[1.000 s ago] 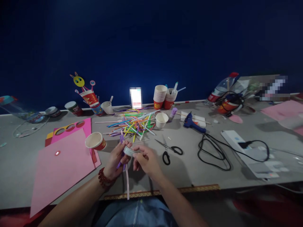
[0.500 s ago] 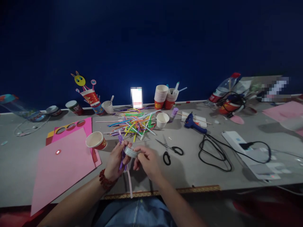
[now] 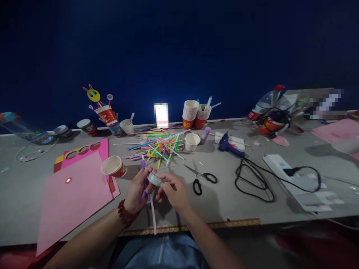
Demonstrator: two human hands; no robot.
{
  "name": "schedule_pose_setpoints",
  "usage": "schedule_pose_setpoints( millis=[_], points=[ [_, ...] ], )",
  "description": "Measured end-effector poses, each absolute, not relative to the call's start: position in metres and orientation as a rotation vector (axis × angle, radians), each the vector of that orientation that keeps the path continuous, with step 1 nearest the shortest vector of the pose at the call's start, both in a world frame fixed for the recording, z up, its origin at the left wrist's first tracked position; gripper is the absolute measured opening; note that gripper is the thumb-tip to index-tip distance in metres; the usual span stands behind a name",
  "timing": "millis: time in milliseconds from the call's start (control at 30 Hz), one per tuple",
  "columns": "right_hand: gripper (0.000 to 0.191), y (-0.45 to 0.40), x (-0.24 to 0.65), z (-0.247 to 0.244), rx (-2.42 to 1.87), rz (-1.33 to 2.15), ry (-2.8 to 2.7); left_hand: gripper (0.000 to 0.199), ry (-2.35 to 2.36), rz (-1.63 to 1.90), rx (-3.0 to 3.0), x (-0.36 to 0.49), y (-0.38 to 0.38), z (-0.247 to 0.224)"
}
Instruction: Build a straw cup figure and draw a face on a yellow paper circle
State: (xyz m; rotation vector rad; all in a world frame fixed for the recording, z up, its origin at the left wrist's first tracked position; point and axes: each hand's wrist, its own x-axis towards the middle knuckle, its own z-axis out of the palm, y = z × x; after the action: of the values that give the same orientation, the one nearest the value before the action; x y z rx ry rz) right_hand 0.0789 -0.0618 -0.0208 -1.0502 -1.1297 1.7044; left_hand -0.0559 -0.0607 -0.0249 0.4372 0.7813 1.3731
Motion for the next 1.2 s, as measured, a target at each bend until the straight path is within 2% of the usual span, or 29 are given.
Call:
schedule_pose_setpoints(
  millis=[133, 300, 867, 1033, 1200],
  points=[
    [0.017, -0.065, 0.081, -0.025, -1.009, 1.683, -1.118, 0.033, 0.771, 1.334, 0.459, -0.054, -0.063, -0.028],
    [0.021, -0.066, 0.085, -0.021, -0.96, 1.757, -1.1, 0.031, 0.759, 1.315, 0.468, -0.053, -0.064, -0.025],
    [0.018, -0.065, 0.086, -0.023, -1.015, 1.724, -1.143, 0.028, 0.709, 1.314, 0.493, -0.053, -0.064, -0.034],
    [0.024, -0.068, 0.083, -0.035, -0.966, 1.656, -1.061, 0.026, 0.672, 1.267, 0.47, -0.052, -0.065, -0.028],
    [0.034, -0.066, 0.099, -0.035, -0.807, 1.808, -1.234, 0.024, 0.578, 1.104, 0.358, -0.062, -0.059, -0.02]
  ],
)
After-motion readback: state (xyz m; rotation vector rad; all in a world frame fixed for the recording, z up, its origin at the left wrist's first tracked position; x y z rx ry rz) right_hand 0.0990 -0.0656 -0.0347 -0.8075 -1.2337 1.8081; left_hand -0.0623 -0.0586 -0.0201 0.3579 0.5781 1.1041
